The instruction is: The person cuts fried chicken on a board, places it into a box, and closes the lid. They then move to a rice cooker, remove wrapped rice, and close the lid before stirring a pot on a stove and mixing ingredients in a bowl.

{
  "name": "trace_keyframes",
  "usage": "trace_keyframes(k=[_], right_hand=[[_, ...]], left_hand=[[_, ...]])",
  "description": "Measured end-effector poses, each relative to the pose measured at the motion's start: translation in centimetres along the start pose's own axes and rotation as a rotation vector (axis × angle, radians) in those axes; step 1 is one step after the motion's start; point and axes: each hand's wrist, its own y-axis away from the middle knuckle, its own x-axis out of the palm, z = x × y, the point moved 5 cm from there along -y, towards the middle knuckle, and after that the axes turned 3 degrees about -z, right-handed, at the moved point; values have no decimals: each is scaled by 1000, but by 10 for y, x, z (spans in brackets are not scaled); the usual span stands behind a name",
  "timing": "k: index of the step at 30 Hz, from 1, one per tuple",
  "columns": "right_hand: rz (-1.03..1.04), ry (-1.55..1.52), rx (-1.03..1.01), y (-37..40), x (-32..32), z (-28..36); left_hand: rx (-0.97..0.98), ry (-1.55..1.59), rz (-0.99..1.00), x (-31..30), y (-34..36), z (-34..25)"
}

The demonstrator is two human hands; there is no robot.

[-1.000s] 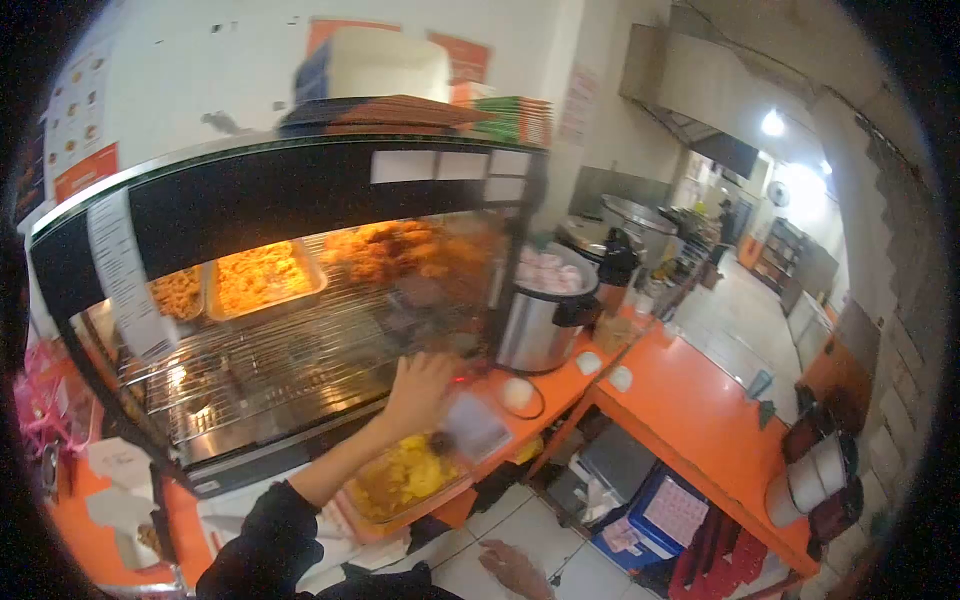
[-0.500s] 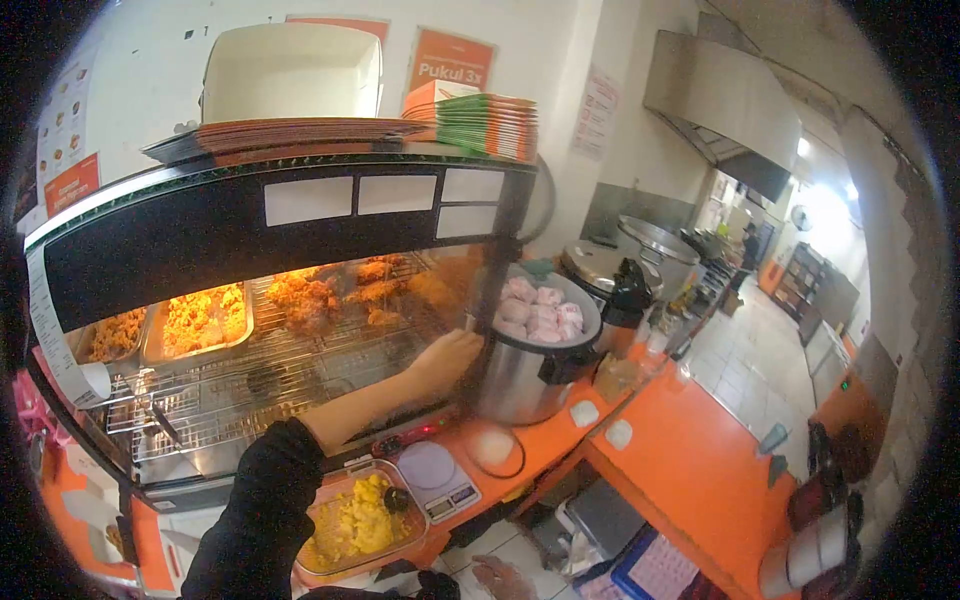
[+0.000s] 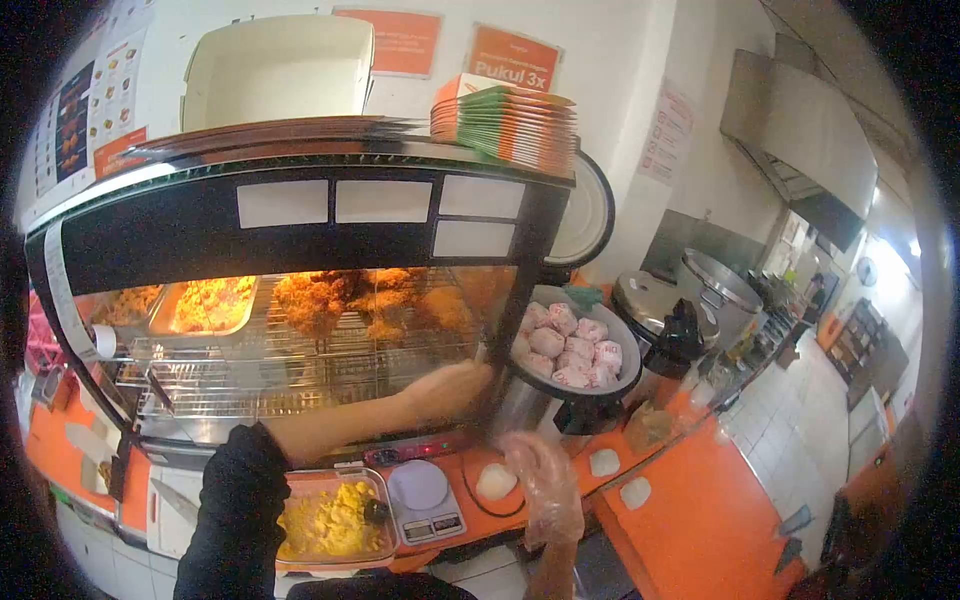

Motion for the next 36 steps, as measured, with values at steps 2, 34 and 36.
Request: trace_keyframes(k=[2,34,36], right_hand=[[44,21,-55,-21,-2,6],[4,794,-756,-182,117,15],[-81,660,-775,-174,115,18]], left_hand=[[-20,-104,-172,0,3,1],[-693,427,-168,-111,198,-14],[-681,455,-141,-115,211,-17]])
